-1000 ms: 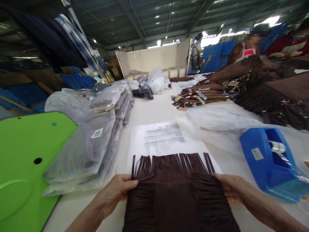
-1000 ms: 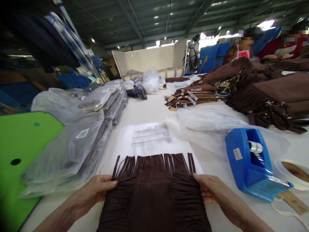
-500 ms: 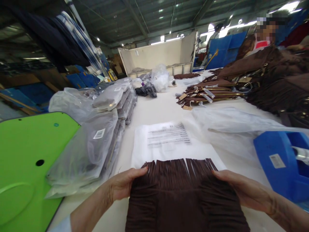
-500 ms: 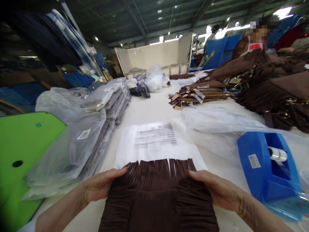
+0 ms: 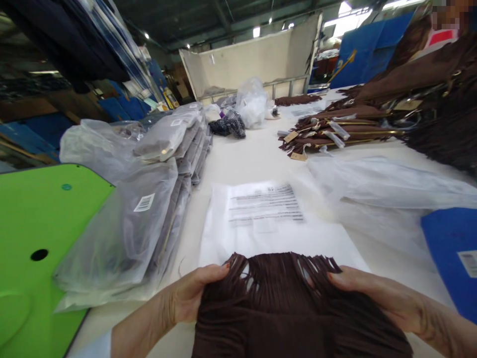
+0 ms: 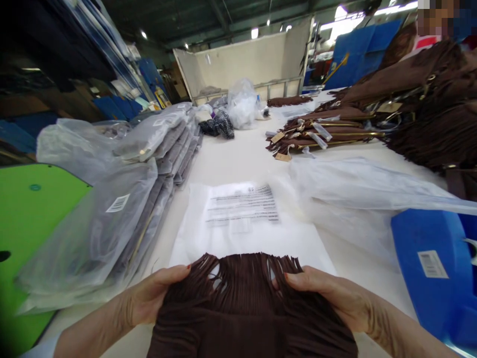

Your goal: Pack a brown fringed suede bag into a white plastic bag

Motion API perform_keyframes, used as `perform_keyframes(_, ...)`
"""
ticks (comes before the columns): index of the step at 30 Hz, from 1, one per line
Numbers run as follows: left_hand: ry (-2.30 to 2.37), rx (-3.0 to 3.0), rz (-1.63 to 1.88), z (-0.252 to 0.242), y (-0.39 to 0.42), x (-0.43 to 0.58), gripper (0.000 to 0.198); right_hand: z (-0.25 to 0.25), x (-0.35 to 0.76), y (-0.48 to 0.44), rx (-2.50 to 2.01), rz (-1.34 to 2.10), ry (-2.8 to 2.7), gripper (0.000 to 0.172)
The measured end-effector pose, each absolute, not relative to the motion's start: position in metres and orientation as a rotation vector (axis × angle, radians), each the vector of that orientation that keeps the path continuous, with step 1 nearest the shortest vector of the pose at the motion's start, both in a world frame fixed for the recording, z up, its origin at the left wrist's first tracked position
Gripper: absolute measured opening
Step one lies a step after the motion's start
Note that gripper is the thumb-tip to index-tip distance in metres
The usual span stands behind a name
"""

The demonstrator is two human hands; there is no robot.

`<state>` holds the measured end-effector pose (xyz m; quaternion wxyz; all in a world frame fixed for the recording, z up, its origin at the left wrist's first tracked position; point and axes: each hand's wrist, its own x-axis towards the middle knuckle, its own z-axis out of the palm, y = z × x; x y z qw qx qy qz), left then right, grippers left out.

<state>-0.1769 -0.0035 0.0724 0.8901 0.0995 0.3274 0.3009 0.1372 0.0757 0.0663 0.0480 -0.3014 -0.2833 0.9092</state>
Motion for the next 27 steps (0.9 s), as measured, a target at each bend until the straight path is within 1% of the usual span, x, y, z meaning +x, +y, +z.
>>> perform_keyframes(3,0.670,0.271,0.584,0.073,-0.002,-0.175,0.036,0.064,0.137,0.083,-0.953,2.788,-1.026,0.045)
perform_keyframes(6,0.640,0.306,0.475,0.068,0.004,-0.172,0.042,0.056,0.134,0.089,-0.884,2.763,-1.207,0.052)
perform_keyframes(10,0.612,0.320,0.410,0.059,0.013,-0.163,0.055,0.049,0.128,0.092,-0.802,2.726,-1.380,0.054)
perform_keyframes(16,0.609,0.290,0.393,0.056,0.021,-0.152,0.061,0.058,0.117,0.085,-0.690,2.868,-1.194,0.059)
perform_keyframes(19,0.599,0.346,0.402,0.064,0.027,-0.149,0.062,0.073,0.115,0.082,-0.653,2.906,-1.080,0.058)
perform_keyframes(21,0.604,0.435,0.371,0.075,0.032,-0.147,0.062,0.085,0.115,0.080,-0.617,2.892,-1.100,0.060)
perform_keyframes(24,0.600,0.692,0.251,0.098,0.034,-0.143,0.059,0.101,0.118,0.070,-0.642,2.752,-1.432,0.062)
perform_keyframes(25,0.616,0.818,0.203,0.106,0.032,-0.141,0.056,0.104,0.120,0.065,-0.684,2.656,-1.600,0.062)
perform_keyframes(27,0.682,1.128,0.151,0.119,0.024,-0.138,0.052,0.106,0.125,0.051,-0.780,2.359,-1.930,0.057)
